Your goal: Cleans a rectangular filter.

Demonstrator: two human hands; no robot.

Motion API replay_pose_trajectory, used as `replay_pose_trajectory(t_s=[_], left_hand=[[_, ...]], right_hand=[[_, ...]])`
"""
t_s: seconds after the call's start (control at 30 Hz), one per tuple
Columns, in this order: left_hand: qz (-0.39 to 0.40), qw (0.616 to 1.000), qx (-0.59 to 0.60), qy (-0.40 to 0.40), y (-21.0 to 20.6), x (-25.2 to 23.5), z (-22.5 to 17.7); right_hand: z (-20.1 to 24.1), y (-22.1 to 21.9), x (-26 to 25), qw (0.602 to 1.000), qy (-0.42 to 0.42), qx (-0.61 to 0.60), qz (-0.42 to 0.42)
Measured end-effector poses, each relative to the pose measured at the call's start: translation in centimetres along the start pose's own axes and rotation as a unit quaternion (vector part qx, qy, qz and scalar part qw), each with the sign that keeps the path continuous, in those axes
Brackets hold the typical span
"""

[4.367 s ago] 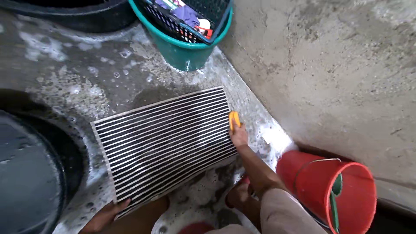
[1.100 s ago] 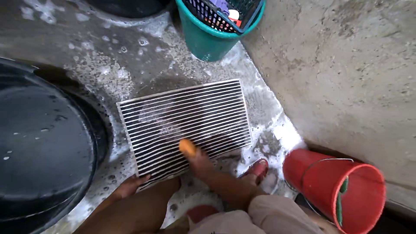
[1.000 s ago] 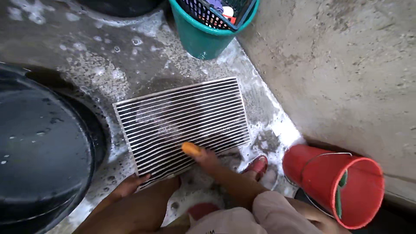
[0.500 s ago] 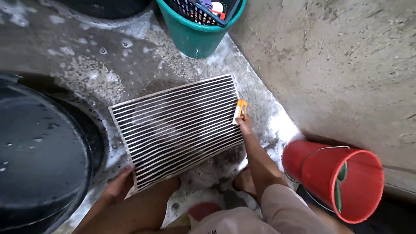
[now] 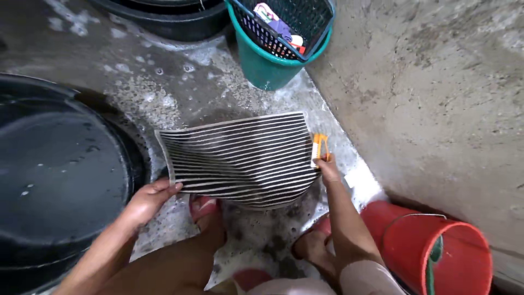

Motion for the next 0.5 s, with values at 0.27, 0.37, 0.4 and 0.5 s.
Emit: replay_pose_trajectory(t_s=[0.27, 0.37, 0.4, 0.5], left_hand=[[-0.011, 0.994, 0.054, -0.098, 2.5, 3.9, 0.0], [0.013, 0.978, 0.091, -0.186, 2.2, 5.0, -1.3], [0.018, 0.974, 0.117, -0.192, 2.1, 4.7, -1.8], [-0.03, 0.972, 0.219, -0.084, 1.1, 2.1, -3.1]], right_hand=[[3.8, 9.8, 4.7, 0.981, 0.111, -0.159, -0.009], [7.2, 13.0, 5.7, 0.965, 0.16, -0.207, -0.001], [8.6, 13.3, 5.8, 0.962, 0.165, -0.22, -0.003], [12.3, 12.2, 3.5, 0.964, 0.164, -0.205, -0.038]])
Point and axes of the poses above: each hand's wrist, its own x-axis away from the middle knuckle, its own y-axis out of the back of the hand, z = x × y, the point moved 5 cm from there along -x, towards the middle knuckle, and after that the axes turned 13 degrees about -y, right-handed, at the moved point
